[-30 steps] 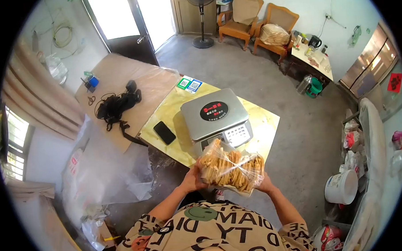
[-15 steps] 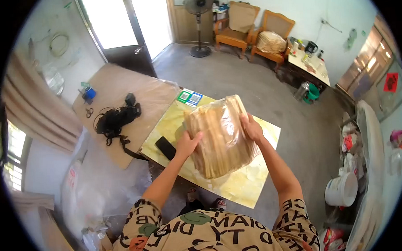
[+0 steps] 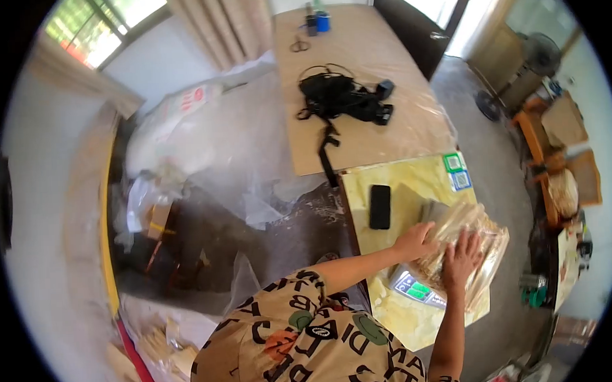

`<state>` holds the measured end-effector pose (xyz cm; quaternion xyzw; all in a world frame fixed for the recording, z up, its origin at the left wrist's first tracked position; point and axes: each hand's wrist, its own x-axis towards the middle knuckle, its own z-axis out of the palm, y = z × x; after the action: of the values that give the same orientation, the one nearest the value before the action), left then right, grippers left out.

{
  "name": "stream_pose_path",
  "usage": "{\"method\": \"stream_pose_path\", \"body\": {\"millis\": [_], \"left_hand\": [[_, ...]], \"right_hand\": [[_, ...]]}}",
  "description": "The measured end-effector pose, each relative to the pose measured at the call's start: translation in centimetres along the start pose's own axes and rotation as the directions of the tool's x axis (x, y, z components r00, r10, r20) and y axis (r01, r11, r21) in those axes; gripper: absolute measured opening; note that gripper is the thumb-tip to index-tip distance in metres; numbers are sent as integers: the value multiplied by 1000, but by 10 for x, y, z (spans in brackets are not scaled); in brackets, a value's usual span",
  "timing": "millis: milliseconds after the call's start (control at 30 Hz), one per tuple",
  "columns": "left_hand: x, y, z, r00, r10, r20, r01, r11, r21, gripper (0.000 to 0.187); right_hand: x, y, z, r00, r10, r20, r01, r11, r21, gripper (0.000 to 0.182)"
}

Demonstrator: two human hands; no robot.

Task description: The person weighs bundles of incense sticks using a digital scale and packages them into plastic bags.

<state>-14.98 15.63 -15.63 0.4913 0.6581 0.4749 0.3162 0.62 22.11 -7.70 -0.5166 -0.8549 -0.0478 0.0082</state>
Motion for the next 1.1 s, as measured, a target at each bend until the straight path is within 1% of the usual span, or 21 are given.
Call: {"method": "stream_pose_path", "body": {"millis": [67, 133, 167, 200, 233, 267, 300, 333, 367, 400, 433, 467, 500, 633, 700, 833, 900, 967, 1000, 1033, 1100], "left_hand": [[-28, -4, -58, 966, -137, 221, 172, 974, -148, 61], [-52, -65, -72, 972, -160, 174, 167, 986, -24, 52], [-82, -101, -121, 952, -279, 125, 276, 960, 34, 43], [-116, -86, -164, 938, -341, 58, 336, 938, 91, 39], [-134, -92, -156, 935, -355, -4, 354, 931, 85, 37], [-179, -144, -195, 868, -485, -109, 497, 838, 226, 38], [-222, -179, -207, 809, -467, -356, 535, 837, 116, 37], [-234, -156, -211, 796, -526, -300, 574, 813, 98, 41], [-303, -188, -261, 632, -722, -282, 775, 592, 221, 41], [-349, -194, -266, 387, -675, -628, 888, 456, 57, 42], [-360, -200, -249, 350, -673, -652, 910, 410, 65, 42], [-438, -182, -270, 93, -625, -775, 876, 422, -235, 43], [-485, -188, -270, -32, -635, -772, 875, 356, -329, 41], [-580, -144, -233, -89, -679, -729, 920, 225, -322, 37], [-620, -145, -200, -215, -866, -451, 868, 41, -494, 37], [-634, -187, -177, -232, -917, -324, 707, 69, -703, 36], [-607, -221, -193, 91, -894, -439, 886, 274, -374, 41], [-573, -216, -243, 287, -769, -571, 883, 443, -154, 43], [-552, -224, -268, 278, -783, -557, 837, 482, -260, 43], [-531, -252, -305, 284, -790, -543, 772, 524, -359, 42], [-531, -259, -346, 303, -777, -552, 819, 508, -265, 41]], "right_hand": [[4, -4, -5, 999, 23, 45, -25, 998, 49, 58], [5, 0, -2, 1000, -8, 25, 6, 998, 55, 59], [20, -5, 1, 1000, -22, -1, 22, 999, 50, 59], [12, -1, 5, 1000, 6, 13, -6, 1000, 29, 59], [2, 7, 11, 999, -30, 17, 30, 1000, -3, 59], [9, 1, 11, 999, -33, -2, 33, 999, 32, 58], [5, 2, 14, 999, -50, -15, 50, 999, 14, 58], [2, 12, 17, 999, -47, -19, 46, 999, -24, 58], [6, 5, 18, 998, -51, -23, 50, 999, -11, 58], [9, 4, 17, 999, -32, -39, 32, 999, -7, 58], [6, 15, 21, 999, -24, -26, 23, 999, -45, 57], [7, 8, 23, 995, -48, -85, 48, 999, -1, 56], [5, 7, 25, 996, -42, -84, 43, 999, 5, 56], [4, 10, 24, 996, -31, -87, 31, 999, -11, 56], [8, 8, 22, 994, -33, -105, 34, 999, 0, 56], [3, 1, 13, 998, 2, -62, -4, 999, -39, 55], [17, 12, 23, 999, 18, -49, -19, 1000, -20, 53], [22, 5, 22, 989, 119, -82, -128, 986, -108, 50], [24, -3, 22, 971, 178, -158, -183, 983, -14, 48], [20, -45, 11, 949, 124, -290, -127, 992, 6, 45], [0, -91, 7, 912, -26, -409, 62, 995, 74, 40]]}}
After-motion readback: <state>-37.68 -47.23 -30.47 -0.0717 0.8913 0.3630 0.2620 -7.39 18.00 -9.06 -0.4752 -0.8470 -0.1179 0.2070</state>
